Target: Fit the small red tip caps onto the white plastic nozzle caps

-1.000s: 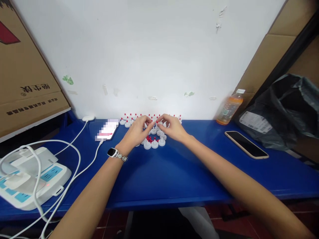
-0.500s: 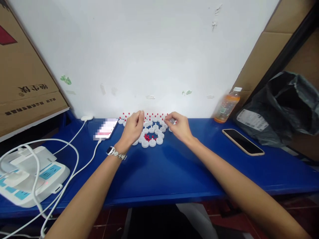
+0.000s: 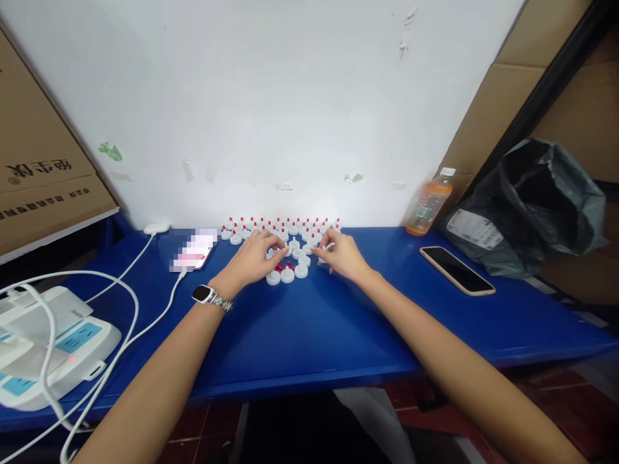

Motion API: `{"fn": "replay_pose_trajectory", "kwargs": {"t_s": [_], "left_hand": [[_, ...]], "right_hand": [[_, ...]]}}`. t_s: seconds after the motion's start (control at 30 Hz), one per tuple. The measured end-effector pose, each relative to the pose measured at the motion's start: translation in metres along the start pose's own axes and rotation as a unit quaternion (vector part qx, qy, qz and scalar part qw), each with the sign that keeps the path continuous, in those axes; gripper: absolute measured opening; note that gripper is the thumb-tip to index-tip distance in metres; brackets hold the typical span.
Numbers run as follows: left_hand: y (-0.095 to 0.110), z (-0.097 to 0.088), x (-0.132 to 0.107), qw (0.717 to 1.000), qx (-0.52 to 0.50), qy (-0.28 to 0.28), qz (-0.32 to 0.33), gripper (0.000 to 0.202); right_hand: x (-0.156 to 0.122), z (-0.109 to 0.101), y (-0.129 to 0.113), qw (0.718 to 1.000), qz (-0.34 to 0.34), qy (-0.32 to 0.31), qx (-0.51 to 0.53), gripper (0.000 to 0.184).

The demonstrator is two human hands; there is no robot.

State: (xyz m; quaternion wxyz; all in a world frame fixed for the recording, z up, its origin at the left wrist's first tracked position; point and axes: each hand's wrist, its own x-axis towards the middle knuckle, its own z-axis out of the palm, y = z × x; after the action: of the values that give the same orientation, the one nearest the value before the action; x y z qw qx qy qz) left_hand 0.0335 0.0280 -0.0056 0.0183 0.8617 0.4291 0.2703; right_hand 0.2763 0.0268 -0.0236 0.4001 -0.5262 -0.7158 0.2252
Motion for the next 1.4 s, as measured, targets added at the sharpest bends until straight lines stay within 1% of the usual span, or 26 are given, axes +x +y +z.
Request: {"fn": "replay_pose_trajectory", "kwargs": {"t_s": [0.1,0.2,0.27,0.33,0.4,0.43,0.5,0.57,0.7,0.83,0.9,0.97,1.0,1.1,1.2,1.27,1.4], "left_hand": [[0.001,0.002,0.000,1.000,-0.004,-0.003,0.006,0.029],[0.004,0.001,0.000,1.000,-0.013,0.011,0.011,0.030],[0.004,0.000,0.001,0.999,-0.018,0.024,0.016,0.031],[0.002,0.000,0.002,0.999,-0.023,0.033,0.017,0.031],[-0.001,-0.001,0.003,0.999,-0.026,0.039,0.015,0.031],[-0.002,-0.001,0.003,0.999,-0.026,0.043,0.015,0.031],[-0.004,-0.001,0.003,0.998,-0.025,0.050,0.016,0.031],[-0.004,-0.001,0.003,0.998,-0.025,0.053,0.018,0.032],[-0.003,0.000,0.003,0.998,-0.029,0.047,0.013,0.031],[-0.003,0.000,0.003,0.998,-0.033,0.047,0.013,0.031],[-0.003,-0.001,0.003,0.998,-0.035,0.050,0.015,0.030],[-0.002,-0.002,0.003,0.998,-0.037,0.051,0.012,0.029],[-0.002,-0.003,0.003,0.998,-0.037,0.051,0.010,0.029],[-0.003,-0.005,0.002,0.998,-0.035,0.051,0.003,0.030],[-0.004,-0.006,0.001,0.998,-0.035,0.052,-0.002,0.030],[-0.004,-0.007,0.000,0.998,-0.036,0.051,-0.006,0.029],[-0.004,-0.012,0.001,0.998,-0.034,0.055,-0.015,0.029]], "right_hand": [[-0.002,0.001,0.002,0.998,-0.020,0.019,-0.065,0.022],[-0.001,0.000,0.001,0.996,-0.049,0.011,-0.070,0.017],[-0.001,-0.004,0.000,0.996,-0.061,0.011,-0.066,0.016],[-0.002,-0.010,-0.002,0.993,-0.072,0.017,-0.089,0.017],[-0.004,-0.016,-0.001,0.989,-0.074,0.002,-0.126,0.016],[-0.005,-0.017,0.000,0.988,-0.068,-0.017,-0.135,0.014],[-0.007,-0.018,0.004,0.989,-0.055,-0.068,-0.121,0.013],[-0.006,-0.014,0.009,0.991,-0.048,-0.098,-0.081,0.014],[-0.003,-0.004,0.016,0.995,-0.048,-0.074,-0.046,0.009],[0.000,-0.004,0.014,0.996,-0.038,-0.070,-0.036,0.015],[0.005,-0.006,0.012,0.998,-0.036,-0.048,-0.032,0.014],[0.014,-0.007,0.011,0.998,-0.036,-0.025,-0.050,0.012],[0.020,-0.007,0.011,0.997,-0.036,-0.023,-0.066,0.013],[0.040,-0.003,0.011,0.990,-0.047,-0.049,-0.127,0.016],[0.054,0.004,0.010,0.981,-0.061,-0.070,-0.169,0.011],[0.059,0.008,0.010,0.980,-0.068,-0.077,-0.172,0.008],[0.061,0.012,0.009,0.981,-0.065,-0.073,-0.166,0.009]]}}
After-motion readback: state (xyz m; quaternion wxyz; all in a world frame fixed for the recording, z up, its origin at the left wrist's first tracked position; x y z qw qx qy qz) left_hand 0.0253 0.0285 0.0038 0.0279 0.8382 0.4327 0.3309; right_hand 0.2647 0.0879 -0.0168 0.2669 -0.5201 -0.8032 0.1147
